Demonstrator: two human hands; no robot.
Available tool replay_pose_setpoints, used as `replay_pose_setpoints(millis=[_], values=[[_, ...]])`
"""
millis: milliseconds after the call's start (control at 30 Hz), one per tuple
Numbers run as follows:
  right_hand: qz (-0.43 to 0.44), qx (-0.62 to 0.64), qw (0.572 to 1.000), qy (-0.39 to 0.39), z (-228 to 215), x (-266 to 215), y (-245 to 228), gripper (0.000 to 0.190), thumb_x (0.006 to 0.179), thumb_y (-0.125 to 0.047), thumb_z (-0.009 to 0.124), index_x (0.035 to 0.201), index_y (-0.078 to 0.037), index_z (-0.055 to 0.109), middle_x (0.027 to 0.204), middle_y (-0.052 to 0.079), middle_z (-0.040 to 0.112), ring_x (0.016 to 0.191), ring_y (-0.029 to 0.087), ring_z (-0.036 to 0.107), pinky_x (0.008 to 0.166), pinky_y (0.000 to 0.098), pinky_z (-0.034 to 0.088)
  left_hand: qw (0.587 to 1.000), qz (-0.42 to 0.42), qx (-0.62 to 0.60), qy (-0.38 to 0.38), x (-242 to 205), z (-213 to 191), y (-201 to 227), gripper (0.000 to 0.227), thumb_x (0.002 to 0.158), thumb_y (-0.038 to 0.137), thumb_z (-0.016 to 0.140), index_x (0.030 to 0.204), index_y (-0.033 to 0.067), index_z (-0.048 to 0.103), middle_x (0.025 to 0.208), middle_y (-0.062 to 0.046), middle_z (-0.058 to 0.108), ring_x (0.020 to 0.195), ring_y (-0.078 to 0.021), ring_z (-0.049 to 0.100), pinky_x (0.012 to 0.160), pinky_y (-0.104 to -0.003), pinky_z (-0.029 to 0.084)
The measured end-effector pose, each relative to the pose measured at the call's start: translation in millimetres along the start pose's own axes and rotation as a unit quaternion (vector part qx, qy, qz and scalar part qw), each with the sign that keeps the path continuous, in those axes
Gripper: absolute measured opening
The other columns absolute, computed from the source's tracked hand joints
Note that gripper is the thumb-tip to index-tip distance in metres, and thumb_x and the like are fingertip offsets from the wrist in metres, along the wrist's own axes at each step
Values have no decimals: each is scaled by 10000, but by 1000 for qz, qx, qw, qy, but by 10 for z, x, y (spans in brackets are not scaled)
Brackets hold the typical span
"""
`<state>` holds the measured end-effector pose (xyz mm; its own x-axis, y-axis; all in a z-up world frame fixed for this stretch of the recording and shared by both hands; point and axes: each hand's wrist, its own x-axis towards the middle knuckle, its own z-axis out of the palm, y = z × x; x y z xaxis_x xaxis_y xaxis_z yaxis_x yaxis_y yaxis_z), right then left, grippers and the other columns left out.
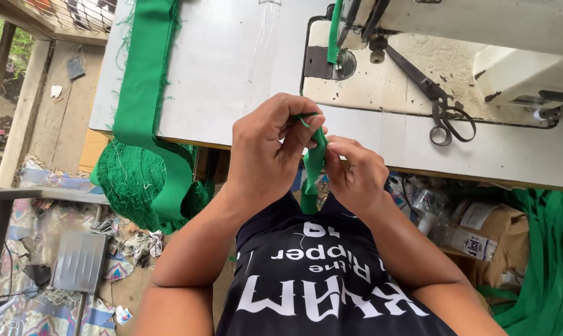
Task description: Folding and preparing green fabric strips on a sewing machine table
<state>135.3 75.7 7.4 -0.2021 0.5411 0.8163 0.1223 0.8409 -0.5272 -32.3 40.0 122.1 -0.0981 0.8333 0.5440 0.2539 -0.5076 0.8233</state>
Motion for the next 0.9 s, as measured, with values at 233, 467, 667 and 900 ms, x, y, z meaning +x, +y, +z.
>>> replay_pose_setpoints(millis=[233, 467, 667, 900], values=[[36, 40, 999, 2, -49, 324, -344, 85, 953, 94, 682, 1017, 49, 714, 1088, 236, 714, 858, 358, 759, 677, 449, 647, 1000, -21, -12, 2, 39, 30, -22, 76, 1024, 34, 632, 1026, -33, 666, 849, -138, 648, 695, -226, 755, 633, -297, 646], [58, -5, 998, 30, -2, 314, -406, 201, 891, -5, 830, 1032, 63, 704, 1089, 216, 681, 871, 340, 746, 710, 427, 639, 999, -27, -9, 19, 21, 89, -27, 58, 1008, 22, 653, 1018, -23, 687, 844, -132, 657, 702, -218, 751, 607, -286, 641], [236, 213, 948, -8, -82, 162, -166, 111, 875, 104, 787, 938, 99, 695, 1006, 213, 664, 839, 197, 708, 705, 342, 602, 998, -55, -14, -23, 75, -43, 13, 66, 982, 57, 714, 1015, 0, 717, 848, -106, 680, 750, -167, 713, 592, -257, 606], [347, 307, 886, -7, -137, 63, -150, 179, 801, 148, 811, 941, 137, 701, 824, 215, 671, 750, 194, 738, 644, 293, 615, 990, -93, -32, -103, 204, -172, -144, 116, 931, 70, 785, 984, -19, 733, 763, -142, 704, 719, -136, 662, 614, -253, 579]])
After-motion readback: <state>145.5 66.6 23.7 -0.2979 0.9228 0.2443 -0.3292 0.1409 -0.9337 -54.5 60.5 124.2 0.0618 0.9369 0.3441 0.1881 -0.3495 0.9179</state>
